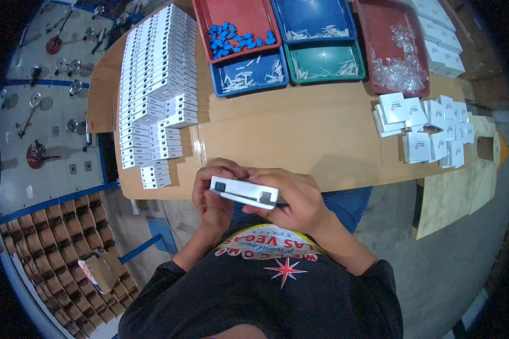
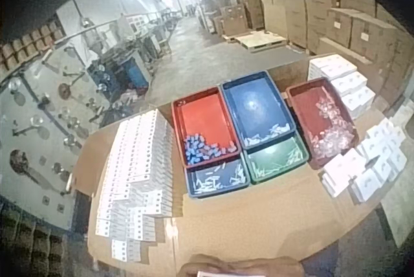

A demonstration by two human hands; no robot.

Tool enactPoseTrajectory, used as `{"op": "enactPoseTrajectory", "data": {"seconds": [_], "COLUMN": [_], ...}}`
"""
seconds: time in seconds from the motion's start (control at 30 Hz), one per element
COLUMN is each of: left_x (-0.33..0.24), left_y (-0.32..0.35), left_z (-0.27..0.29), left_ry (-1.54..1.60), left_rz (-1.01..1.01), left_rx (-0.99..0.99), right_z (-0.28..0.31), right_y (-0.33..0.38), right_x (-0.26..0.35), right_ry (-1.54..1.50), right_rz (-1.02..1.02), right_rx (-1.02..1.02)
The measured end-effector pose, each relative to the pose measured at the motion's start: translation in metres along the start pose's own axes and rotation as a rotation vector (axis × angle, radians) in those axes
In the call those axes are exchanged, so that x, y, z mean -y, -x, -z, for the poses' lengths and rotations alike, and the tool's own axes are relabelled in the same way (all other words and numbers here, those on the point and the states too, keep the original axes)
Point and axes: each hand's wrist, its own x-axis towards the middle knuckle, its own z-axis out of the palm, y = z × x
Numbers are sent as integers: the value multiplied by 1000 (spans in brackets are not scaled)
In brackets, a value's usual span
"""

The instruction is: Assemble small plastic electronic housing units by inserting internal components and snapping the covers shut.

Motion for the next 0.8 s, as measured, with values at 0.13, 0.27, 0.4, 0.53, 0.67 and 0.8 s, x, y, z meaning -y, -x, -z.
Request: {"op": "enactPoseTrajectory", "data": {"seconds": [0.13,0.27,0.4,0.53,0.67,0.8], "left_x": [15,5,4,18,24,28], "left_y": [-12,-26,-31,-47,-51,-53], "left_z": [9,3,5,10,14,14], "left_ry": [1,-43,-16,448,541,662], "left_rz": [-39,137,123,311,365,394], "left_rx": [-157,-315,-292,-448,-451,-372], "right_z": [-13,-20,-26,-30,-40,-43], "right_y": [-1,-4,-8,-6,4,5], "right_x": [3,9,12,16,5,1], "right_ry": [49,117,118,104,34,82], "right_rz": [47,45,24,-119,-187,-63], "right_rx": [2,1,38,130,55,-10]}}
